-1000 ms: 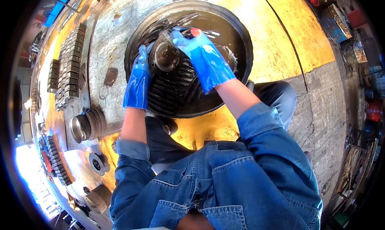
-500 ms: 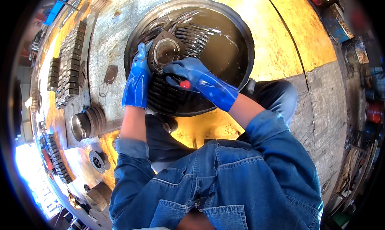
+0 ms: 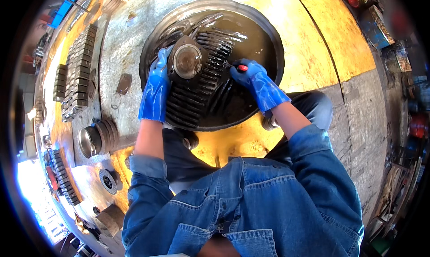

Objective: The person, wearing protective blue gloves, cleans metal industrial parts in a large container of dark fluid using a brush. They pick up individual parts from the fluid, scrub them with the brush, and place them back into the container or onto the surrounding work surface.

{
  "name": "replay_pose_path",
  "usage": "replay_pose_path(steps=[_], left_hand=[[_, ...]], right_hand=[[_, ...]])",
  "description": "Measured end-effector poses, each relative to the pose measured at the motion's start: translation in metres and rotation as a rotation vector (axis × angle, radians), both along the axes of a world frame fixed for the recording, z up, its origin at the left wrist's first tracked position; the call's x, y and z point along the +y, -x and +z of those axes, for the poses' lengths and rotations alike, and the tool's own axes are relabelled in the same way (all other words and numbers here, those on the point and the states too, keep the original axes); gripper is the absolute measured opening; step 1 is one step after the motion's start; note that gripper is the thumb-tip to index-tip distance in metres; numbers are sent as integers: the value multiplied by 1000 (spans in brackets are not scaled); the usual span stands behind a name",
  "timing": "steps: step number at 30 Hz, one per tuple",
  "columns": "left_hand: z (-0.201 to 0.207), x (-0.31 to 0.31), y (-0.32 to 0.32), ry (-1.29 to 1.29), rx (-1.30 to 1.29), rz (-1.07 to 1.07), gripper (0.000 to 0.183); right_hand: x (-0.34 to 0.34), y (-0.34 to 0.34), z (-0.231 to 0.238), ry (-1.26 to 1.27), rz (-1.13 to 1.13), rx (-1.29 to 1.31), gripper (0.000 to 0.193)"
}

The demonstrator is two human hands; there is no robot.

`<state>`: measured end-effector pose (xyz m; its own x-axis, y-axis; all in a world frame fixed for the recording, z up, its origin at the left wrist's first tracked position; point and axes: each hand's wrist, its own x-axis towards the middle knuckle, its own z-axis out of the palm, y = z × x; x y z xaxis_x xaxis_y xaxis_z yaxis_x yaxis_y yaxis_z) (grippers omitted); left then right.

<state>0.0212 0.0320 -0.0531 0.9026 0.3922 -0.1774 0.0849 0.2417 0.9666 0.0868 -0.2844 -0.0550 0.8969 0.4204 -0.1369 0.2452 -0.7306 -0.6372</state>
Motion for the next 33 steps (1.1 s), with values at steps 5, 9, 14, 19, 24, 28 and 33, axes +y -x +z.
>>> replay_pose_path(steps=[5, 9, 14, 19, 24, 28, 33], left_hand=[[3, 0, 1, -11, -6, -3, 55], [4, 6, 8, -27, -2, 5, 55], [7, -1, 8, -47, -11, -16, 55], [8, 0, 11, -64, -17, -14, 55], [12, -3, 12, -86, -27, -33, 55], [14, -5, 10, -98, -48, -44, 55], [17, -4, 10, -120, -64, -50, 56]], right_hand=[[50, 6, 47, -483, 493, -436, 27], [96, -4, 101, 58, 696, -325, 29], [81, -36, 74, -276, 701, -849, 29], [71, 4, 42, -349, 202, -297, 34], [47, 4, 18, -310, 202, 146, 38], [13, -6, -10, -320, -31, 111, 33], [10, -21, -13, -210, -84, 359, 23]])
